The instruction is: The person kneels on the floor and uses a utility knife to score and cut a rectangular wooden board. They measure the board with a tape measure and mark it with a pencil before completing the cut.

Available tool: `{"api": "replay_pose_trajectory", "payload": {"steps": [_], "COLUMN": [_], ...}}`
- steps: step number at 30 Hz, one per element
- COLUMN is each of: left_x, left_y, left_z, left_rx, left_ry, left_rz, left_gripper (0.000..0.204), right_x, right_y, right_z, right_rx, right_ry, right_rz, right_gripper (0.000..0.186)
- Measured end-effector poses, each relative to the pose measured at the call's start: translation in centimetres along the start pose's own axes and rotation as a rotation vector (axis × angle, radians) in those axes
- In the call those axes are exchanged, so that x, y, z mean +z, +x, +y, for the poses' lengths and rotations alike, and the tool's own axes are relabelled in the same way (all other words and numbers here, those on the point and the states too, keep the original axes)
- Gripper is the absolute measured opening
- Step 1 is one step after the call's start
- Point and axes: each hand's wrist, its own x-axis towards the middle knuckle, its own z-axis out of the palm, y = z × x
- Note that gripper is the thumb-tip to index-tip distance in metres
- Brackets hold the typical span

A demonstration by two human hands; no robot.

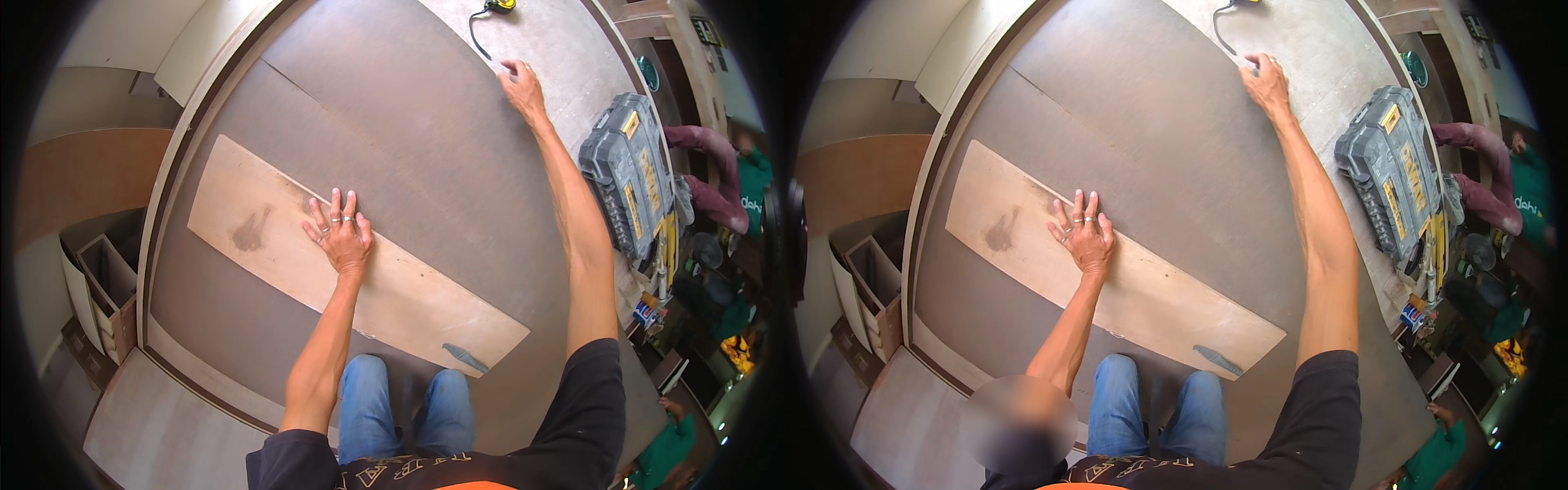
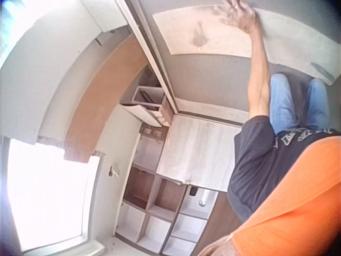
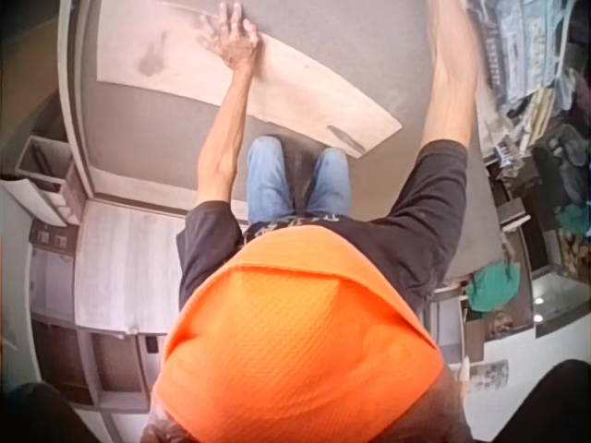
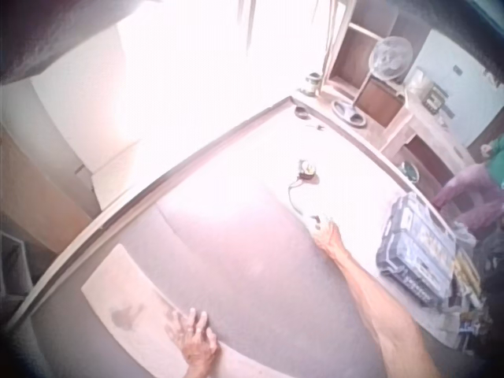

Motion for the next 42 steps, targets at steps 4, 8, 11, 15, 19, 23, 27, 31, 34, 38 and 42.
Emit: {"api": "replay_pose_trajectory", "payload": {"steps": [4, 8, 11, 15, 19, 23, 27, 31, 34, 38, 42], "left_x": [0.1, 0.8, 0.6, -0.1, 0.6, 0.0, 0.6, 0.4, 0.4, -0.5, 0.0], "left_y": [0.0, 0.5, 0.0, 0.1, 0.3, 0.3, 0.2, -0.1, 0.5, -1.7, 0.1], "left_z": [-0.4, 2.3, 0.5, 0.0, 0.9, -0.4, 0.4, 0.4, 0.5, -2.0, -0.5], "left_rx": [0.001, 0.033, 0.0, -0.018, -0.006, -0.027, -0.014, -0.019, 0.004, -0.037, -0.021], "left_ry": [-0.005, -0.073, -0.033, -0.021, -0.055, -0.007, -0.026, 0.005, 0.007, 0.075, 0.033], "left_rz": [0.015, 0.014, -0.02, -0.017, -0.016, 0.011, -0.009, -0.019, 0.01, -0.013, 0.02], "left_gripper": [0.047, 0.047, 0.047, 0.048, 0.049, 0.049, 0.05, 0.05, 0.05, 0.049, 0.049], "right_x": [5.4, 5.1, 6.5, -0.9, -5.3, -6.7, -8.8, -9.0, -9.5, -3.1, -0.1], "right_y": [6.1, 11.3, 13.7, 13.0, 11.0, 8.3, 6.2, 5.2, 3.5, 3.3, 7.9], "right_z": [-5.5, 3.2, 2.8, -5.1, -6.2, -13.4, -12.6, -12.6, -13.7, -13.3, -7.3], "right_rx": [-0.04, -0.336, -0.346, 0.297, 0.284, 0.057, -0.016, -0.09, -0.076, 0.046, 0.015], "right_ry": [0.04, -0.302, 0.001, 0.462, 0.321, 0.064, 0.141, 0.263, 0.508, 0.666, 0.483], "right_rz": [-0.084, 0.094, -0.169, -0.389, -0.557, -0.526, -0.366, -0.308, -0.323, -0.27, -0.317], "right_gripper": [0.053, 0.027, 0.027, 0.03, 0.061, 0.089, 0.09, 0.091, 0.092, 0.065, 0.023]}}
